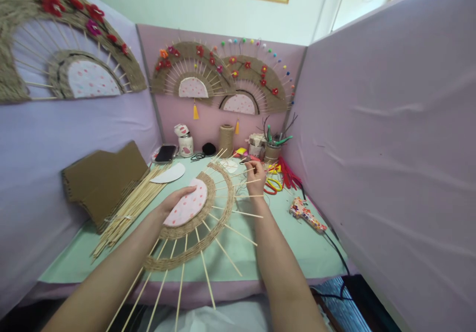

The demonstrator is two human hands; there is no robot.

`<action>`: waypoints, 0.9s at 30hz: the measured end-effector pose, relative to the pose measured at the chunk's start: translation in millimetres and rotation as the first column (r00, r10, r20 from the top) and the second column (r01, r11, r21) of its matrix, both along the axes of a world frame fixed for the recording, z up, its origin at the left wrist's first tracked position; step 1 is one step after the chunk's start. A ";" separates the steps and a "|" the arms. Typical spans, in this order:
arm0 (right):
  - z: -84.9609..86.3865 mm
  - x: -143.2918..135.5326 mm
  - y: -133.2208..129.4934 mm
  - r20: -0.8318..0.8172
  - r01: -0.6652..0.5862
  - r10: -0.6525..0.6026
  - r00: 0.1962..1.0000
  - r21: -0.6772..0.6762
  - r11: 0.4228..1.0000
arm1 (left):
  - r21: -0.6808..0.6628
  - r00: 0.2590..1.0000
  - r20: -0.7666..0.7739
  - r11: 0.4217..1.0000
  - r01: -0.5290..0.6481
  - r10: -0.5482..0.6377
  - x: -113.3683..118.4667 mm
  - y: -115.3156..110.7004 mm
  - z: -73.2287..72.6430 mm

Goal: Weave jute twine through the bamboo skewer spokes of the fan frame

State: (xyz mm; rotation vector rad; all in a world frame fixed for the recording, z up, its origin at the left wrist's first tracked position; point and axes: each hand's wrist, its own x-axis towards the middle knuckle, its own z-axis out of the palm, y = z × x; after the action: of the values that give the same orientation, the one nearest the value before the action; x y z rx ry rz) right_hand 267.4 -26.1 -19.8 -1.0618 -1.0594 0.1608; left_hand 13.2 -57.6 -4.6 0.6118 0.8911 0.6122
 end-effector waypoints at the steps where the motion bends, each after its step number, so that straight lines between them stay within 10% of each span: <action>1: -0.8 1.8 1.2 0.012 0.012 -0.012 1.000 0.003 1.000 | 0.004 1.000 -0.008 1.000 0.006 -0.006 -0.1 -0.2 -0.5; 27: 0.2 16.9 2.3 -0.074 0.064 -0.058 0.996 0.088 0.994 | -0.022 0.988 -0.040 0.989 0.148 -0.149 -5.1 2.4 -6.6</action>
State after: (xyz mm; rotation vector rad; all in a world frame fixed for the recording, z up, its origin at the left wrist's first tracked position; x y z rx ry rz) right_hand 284.2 -23.8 -19.6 -0.9988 -0.9604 0.1002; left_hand 8.1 -55.2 -11.2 0.6699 0.8808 0.4576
